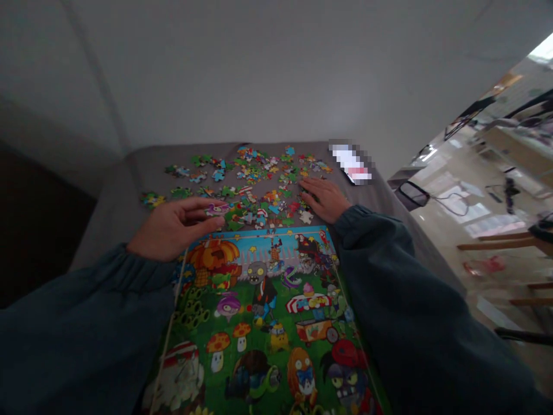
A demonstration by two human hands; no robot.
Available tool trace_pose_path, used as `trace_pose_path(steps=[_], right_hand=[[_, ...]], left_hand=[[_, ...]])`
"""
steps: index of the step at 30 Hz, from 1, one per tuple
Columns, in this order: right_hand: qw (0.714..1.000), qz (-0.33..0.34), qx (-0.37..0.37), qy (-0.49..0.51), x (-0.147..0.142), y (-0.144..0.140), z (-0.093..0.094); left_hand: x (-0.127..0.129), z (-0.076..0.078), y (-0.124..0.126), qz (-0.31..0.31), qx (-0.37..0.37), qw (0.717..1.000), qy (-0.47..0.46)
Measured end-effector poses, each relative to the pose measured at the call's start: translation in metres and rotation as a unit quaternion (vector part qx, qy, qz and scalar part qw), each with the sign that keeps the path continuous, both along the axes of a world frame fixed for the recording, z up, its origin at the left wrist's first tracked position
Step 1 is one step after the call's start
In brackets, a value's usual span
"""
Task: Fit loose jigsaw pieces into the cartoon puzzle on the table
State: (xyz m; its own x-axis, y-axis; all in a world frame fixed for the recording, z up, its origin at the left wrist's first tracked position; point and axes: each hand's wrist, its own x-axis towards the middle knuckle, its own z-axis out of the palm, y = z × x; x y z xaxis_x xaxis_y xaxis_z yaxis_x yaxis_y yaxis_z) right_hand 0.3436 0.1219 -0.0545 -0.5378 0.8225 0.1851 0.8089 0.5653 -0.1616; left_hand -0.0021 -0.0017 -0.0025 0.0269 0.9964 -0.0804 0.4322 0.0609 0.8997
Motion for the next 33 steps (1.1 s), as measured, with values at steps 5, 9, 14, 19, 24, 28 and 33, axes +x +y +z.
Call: trace_pose_path(steps=[5,9,14,19,24,28,33], right_hand=[[1.000,0.003,0.010,0.012,-0.001,-0.001,-0.003],[1.000,0.007,0.011,0.013,-0.002,-0.001,-0.003],[0.999,0.008,0.029,0.011,-0.002,-0.001,-0.008],[0.999,0.004,0.044,0.011,-0.003,-0.002,-0.015],[0.999,0.002,0.034,0.000,-0.007,-0.004,-0.009],[0.999,-0.002,0.032,0.004,-0.007,-0.005,-0.008],[0.999,-0.008,0.034,0.017,-0.006,-0.002,-0.016]], left_hand=[[0.000,-0.003,-0.001,0.005,0.014,0.999,0.040],[0.003,-0.001,-0.003,-0.036,0.033,0.996,0.070],[0.008,0.003,-0.010,-0.089,0.081,0.988,0.095],[0.008,-0.002,-0.017,-0.134,0.091,0.982,0.099],[0.008,-0.011,-0.017,-0.205,0.037,0.974,0.092],[0.011,-0.013,-0.018,-0.222,0.014,0.972,0.082],[0.011,-0.013,-0.019,-0.211,0.024,0.973,0.086]])
